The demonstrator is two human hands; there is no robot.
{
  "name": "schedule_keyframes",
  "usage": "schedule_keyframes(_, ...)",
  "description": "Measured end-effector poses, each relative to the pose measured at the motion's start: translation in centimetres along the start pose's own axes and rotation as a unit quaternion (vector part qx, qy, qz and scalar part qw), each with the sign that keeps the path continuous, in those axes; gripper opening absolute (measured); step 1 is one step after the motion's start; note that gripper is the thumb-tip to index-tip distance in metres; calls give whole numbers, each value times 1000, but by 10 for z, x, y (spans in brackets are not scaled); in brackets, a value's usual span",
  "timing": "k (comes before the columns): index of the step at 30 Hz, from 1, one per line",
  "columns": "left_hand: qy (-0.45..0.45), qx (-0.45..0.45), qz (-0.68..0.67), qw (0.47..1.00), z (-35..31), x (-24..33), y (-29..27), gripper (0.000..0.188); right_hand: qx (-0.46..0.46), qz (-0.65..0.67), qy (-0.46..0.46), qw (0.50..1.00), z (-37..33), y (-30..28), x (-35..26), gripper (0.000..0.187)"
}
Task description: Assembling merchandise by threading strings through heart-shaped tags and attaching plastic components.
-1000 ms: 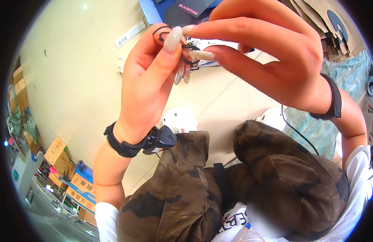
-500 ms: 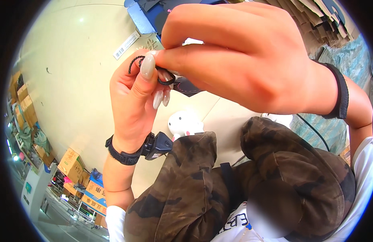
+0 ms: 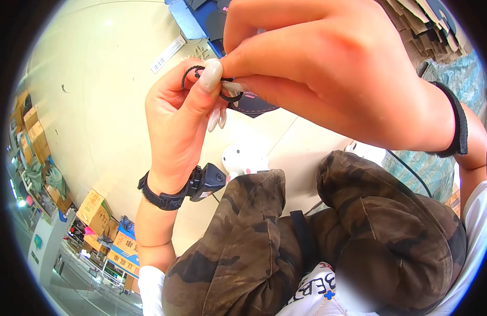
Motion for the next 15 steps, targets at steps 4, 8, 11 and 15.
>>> schedule_keyframes(4,-10,3,18,1000,0,0,-2,23,-8,-7,-1,1000,0,1,0,15)
schedule_keyframes(8,-17,-18,19,1000,1,-2,-3,23,-20,-14,-3,1000,-1,1,0,15)
schedule_keyframes(11,-12,-21,8,1000,-1,-1,-5,23,-30,-17,-4,999,1,2,-1,15)
schedule_keyframes(15,-11,6,34,999,-1,-4,0,23,-50,-24,-4,998,1,3,0,15)
Point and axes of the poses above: each hand's wrist, its own z-axis towards the middle knuckle, its own y-axis out of the palm, x = y × z, the point moved 1 cm from there along z, towards the middle knuckle, and after that the axes turned 11 degrees about y, right-handed, at the moved point
